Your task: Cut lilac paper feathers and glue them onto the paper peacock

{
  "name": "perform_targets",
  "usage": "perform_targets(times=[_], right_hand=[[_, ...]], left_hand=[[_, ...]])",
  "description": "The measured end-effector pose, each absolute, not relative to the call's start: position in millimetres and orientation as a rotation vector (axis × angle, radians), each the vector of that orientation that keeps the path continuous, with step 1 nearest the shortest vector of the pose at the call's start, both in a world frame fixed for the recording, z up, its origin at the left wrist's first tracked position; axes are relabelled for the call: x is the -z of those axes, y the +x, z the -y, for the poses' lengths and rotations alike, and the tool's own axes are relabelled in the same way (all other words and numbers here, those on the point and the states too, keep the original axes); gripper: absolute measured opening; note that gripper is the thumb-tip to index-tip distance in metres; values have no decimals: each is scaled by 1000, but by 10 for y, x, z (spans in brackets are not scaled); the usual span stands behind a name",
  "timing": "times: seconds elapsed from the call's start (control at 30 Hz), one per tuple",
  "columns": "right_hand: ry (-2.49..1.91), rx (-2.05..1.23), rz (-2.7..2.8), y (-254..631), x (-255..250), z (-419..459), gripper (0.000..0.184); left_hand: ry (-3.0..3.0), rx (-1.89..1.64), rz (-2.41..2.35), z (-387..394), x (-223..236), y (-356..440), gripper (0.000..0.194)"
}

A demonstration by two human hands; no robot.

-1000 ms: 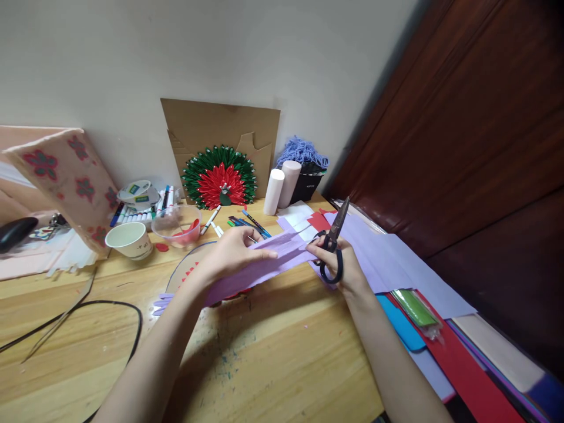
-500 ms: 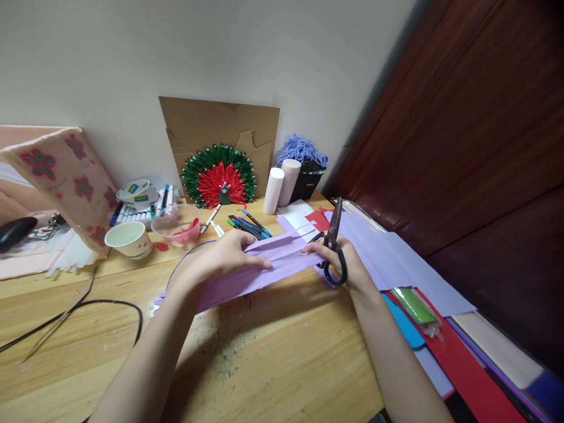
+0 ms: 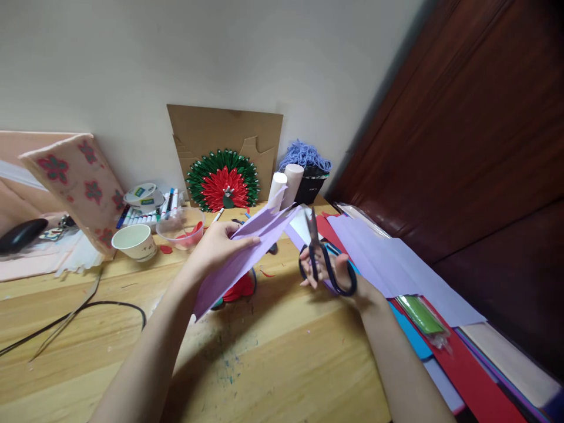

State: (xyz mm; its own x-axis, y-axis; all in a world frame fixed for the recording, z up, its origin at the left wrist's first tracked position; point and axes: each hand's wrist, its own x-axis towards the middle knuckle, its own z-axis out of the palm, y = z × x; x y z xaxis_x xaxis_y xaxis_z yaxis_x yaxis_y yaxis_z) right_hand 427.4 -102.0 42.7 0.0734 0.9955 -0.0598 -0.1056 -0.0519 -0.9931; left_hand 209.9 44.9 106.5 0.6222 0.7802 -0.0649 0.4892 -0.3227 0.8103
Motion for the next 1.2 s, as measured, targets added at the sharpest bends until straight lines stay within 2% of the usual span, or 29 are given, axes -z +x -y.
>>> perform_targets(times=[0.13,0.37,0.67,0.8,1.03,1.2], right_hand=[[-1231,-1348,1297,4212,-408,1093,70],[-1280,-1324,1518,4200,-364,1056,73],[-1416,-1343,1413,4194,-308,1007,64],[-1493,-1212,1447,4212,-327,995,55],[-1340,-1375,1409,4097,-350,1007,73],[-1304,-1393,1431,4079,-284,984,72]], left_hand=[[2008,-485,-1054,-481,-1063,2054,34],[2036,-314,-1041,-504,-974,2114,37],[2033,-205,-1032,-575,-868,2128,44],[2019,-267,-1043,-593,-849,2107,50],[1971,-205,-954,-581,-856,2093,46],[1970,-112,-898,-596,-825,2115,45]])
